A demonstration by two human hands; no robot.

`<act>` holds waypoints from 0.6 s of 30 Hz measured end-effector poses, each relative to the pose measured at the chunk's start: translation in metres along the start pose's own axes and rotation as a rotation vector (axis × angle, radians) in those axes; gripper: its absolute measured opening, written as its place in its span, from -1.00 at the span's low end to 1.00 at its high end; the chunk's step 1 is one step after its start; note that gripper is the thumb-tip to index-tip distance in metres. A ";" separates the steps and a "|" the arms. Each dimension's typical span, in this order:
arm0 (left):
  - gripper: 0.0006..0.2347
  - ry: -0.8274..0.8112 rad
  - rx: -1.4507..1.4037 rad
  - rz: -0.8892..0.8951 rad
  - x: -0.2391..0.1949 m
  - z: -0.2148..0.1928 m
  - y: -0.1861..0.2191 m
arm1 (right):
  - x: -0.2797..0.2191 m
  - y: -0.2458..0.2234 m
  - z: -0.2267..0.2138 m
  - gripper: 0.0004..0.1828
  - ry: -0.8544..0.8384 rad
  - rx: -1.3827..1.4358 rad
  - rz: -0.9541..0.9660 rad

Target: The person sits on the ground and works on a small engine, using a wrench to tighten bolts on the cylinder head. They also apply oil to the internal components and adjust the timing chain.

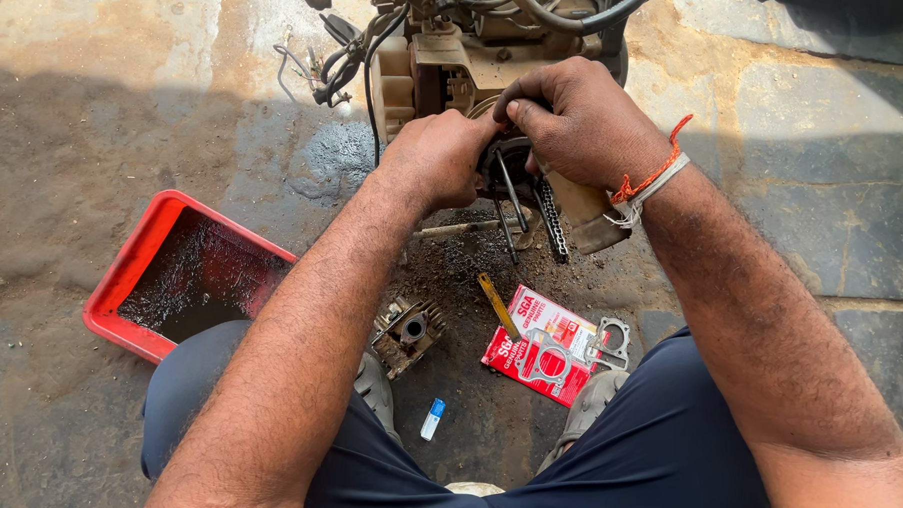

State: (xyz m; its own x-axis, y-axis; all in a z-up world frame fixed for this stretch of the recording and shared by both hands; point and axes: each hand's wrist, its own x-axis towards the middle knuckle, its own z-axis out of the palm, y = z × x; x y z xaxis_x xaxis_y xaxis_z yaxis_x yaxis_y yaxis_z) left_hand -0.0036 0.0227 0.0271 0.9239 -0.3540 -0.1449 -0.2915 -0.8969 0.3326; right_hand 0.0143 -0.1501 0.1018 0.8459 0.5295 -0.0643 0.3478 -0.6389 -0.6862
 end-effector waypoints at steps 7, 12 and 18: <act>-0.42 0.022 -0.044 0.030 -0.001 -0.002 -0.003 | 0.002 -0.002 0.001 -0.75 -0.002 -0.023 0.015; -0.45 0.015 -0.063 0.021 -0.001 -0.002 -0.004 | 0.003 -0.003 0.002 -0.74 -0.014 -0.025 0.022; -0.57 0.080 -0.044 0.028 0.002 0.006 -0.003 | 0.003 -0.002 0.001 -0.74 -0.058 -0.014 0.026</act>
State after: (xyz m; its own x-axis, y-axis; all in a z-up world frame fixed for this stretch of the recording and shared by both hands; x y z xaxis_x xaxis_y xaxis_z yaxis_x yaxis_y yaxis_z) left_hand -0.0025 0.0236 0.0202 0.9329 -0.3549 -0.0607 -0.3080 -0.8739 0.3762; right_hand 0.0159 -0.1466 0.1023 0.8302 0.5436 -0.1238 0.3319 -0.6604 -0.6736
